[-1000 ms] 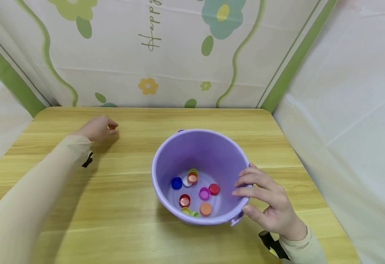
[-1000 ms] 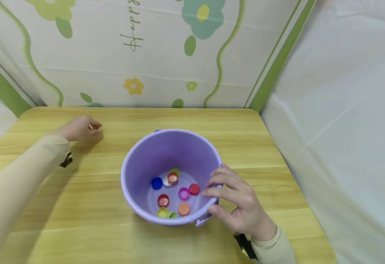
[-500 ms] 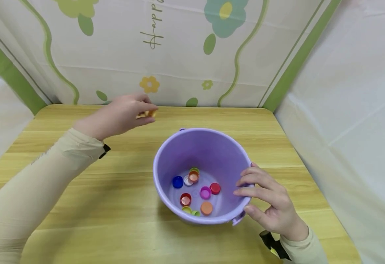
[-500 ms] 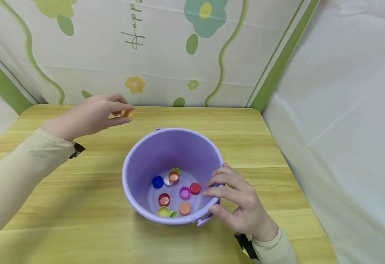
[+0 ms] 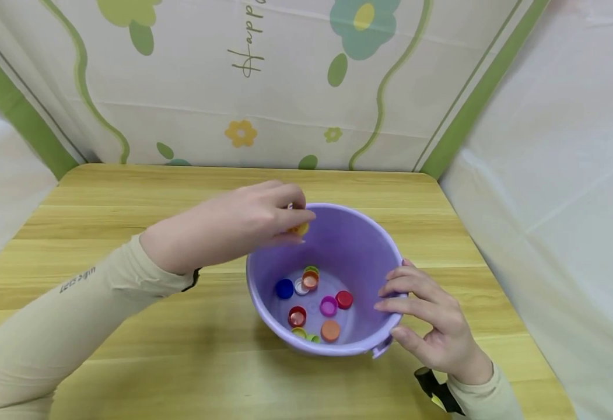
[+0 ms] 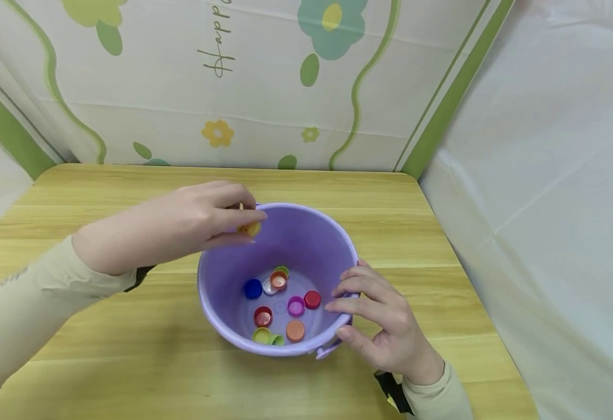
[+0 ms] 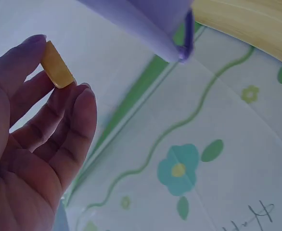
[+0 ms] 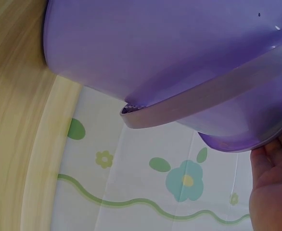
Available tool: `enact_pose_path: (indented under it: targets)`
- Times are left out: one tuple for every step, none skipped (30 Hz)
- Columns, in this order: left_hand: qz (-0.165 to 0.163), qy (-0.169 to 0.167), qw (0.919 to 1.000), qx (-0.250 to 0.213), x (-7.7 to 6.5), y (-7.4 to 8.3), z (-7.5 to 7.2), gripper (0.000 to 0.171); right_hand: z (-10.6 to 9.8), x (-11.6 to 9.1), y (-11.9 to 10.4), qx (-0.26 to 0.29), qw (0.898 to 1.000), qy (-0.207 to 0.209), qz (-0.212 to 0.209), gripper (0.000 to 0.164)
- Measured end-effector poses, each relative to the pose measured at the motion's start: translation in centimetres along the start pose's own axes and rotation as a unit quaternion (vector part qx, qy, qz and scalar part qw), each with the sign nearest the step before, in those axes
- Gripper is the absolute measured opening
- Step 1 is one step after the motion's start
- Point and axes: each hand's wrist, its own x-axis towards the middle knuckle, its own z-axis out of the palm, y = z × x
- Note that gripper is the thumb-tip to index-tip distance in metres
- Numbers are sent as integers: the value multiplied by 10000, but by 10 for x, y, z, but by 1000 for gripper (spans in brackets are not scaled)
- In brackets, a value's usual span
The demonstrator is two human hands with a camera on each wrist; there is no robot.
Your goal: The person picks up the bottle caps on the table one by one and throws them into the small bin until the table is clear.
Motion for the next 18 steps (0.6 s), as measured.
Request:
enact_pose_path:
  targets:
    - [60,-23,10000,54,2,3,0,22,0,0,0,-1,10000,6,-2,27]
    - [112,-57,9999,104,3,6,0,22,0,0,0,-4,10000,13,-1,27]
    - [166,-103,9997,160,5,9,0,23,0,0,0,-10,10000,15,1,27]
    - [217,-127,9994,224,6,11,1,23,0,0,0,-13,10000,16,6,27]
    - [267,-165,9991,299,7,14,1,23,0,0,0,-20,10000,16,15,27]
    - [311,-192,9986,387,9,16,2,23,0,0,-1,-23,10000,12,22,27]
    - [354,-204,9980,475,9,18,3,23,0,0,-1,-27,10000,8,27,27]
    - [400,-205,9974,564,10,20,4,23,0,0,-1,-24,10000,5,31,27]
    - [442,-198,9968,629,11,22,5,22,0,0,-1,-25,10000,3,35,27]
    - [480,-197,9962,699,12,23,6,20,0,0,-1,-25,10000,2,36,27]
    - [515,-204,9955,772,13,24,6,19,0,0,-1,-29,10000,3,36,27]
    - [536,-225,9950,809,14,26,6,17,0,0,-1,-31,10000,5,34,27]
    - [558,-251,9946,841,14,27,7,16,0,0,-1,-28,10000,8,30,27]
    - [579,-285,9941,875,15,27,6,14,0,0,-1,-26,10000,8,30,27]
    - [593,-329,9936,900,15,28,6,13,0,0,-1,-27,10000,8,31,27]
    - [599,-377,9932,921,15,29,6,11,0,0,-1,-26,10000,8,33,27]
    - [596,-419,9930,926,16,29,6,11,0,0,-1,-26,10000,8,36,27]
    - [598,-457,9928,926,16,30,6,12,0,0,-1,-24,10000,6,38,27]
